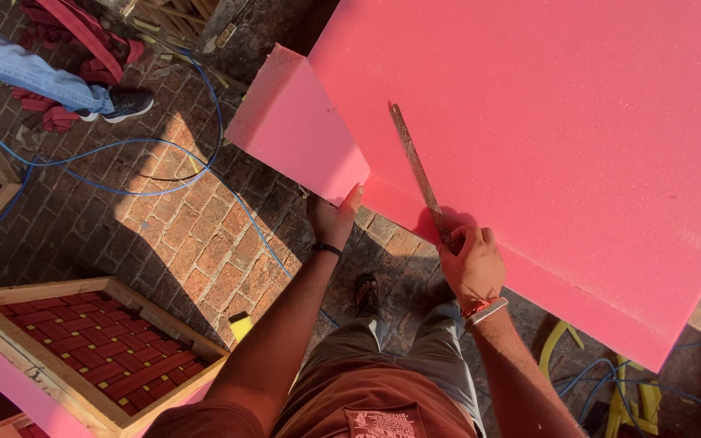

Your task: The person fits a pink foam strip against the edge of a large foam sheet on a workbench, then uses a long saw blade to mark and cut the foam along the joint, pressing the sheet steady with one hand. They reposition the strip, continue cutting, and finally lift and turn the trimmed foam sheet on the bench.

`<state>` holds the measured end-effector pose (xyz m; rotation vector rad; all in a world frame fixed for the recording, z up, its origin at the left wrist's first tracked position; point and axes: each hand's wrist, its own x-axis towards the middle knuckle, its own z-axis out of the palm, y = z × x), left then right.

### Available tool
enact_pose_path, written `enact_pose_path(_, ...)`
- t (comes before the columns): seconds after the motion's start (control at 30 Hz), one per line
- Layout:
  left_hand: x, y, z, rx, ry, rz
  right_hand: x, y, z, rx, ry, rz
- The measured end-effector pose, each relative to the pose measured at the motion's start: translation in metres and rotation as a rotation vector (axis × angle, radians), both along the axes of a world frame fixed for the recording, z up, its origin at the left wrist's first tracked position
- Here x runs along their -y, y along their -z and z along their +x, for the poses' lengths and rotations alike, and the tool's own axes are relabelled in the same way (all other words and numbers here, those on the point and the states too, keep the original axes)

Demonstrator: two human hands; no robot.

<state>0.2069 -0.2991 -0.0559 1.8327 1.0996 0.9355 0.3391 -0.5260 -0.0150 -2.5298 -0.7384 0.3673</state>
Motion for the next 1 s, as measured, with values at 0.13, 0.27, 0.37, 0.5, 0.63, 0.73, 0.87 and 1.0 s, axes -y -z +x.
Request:
enact_pose_path(0.13, -0.002, -0.014, 0.005, -0.023, 0.034, -0.050, -0.002, 0.010, 0.011, -0.451, -0.020, 0.141)
enact_pose_path(0.27, 0.000, -0.021, 0.006, -0.035, -0.004, -0.170, 0.024, 0.019, -0.016, -0.922, 0.124, 0.457)
enact_pose_path(0.37, 0.000, -0.019, 0.005, -0.066, 0.004, -0.195, 0.020, 0.025, -0.038, -0.816, 0.113, 0.390)
enact_pose_path(0.5, -0.003, -0.011, 0.002, -0.171, -0.064, 0.064, -0.026, 0.033, -0.039, -0.768, 0.053, 0.471)
enact_pose_path(0.63, 0.000, -0.005, 0.004, -0.160, -0.104, -0.048, -0.025, 0.030, -0.037, -0.597, -0.029, 0.294)
enact_pose_path(0.73, 0.003, -0.004, 0.004, -0.168, -0.126, -0.197, 0.016, 0.020, -0.047, -0.553, -0.102, 0.338)
enact_pose_path(0.87, 0.004, -0.005, -0.002, -0.150, -0.133, -0.049, -0.012, 0.021, -0.046, -0.636, -0.019, 0.206)
enact_pose_path(1.0, 0.005, -0.004, 0.000, -0.150, -0.169, -0.023, -0.042, 0.026, -0.037, -0.533, -0.099, 0.178)
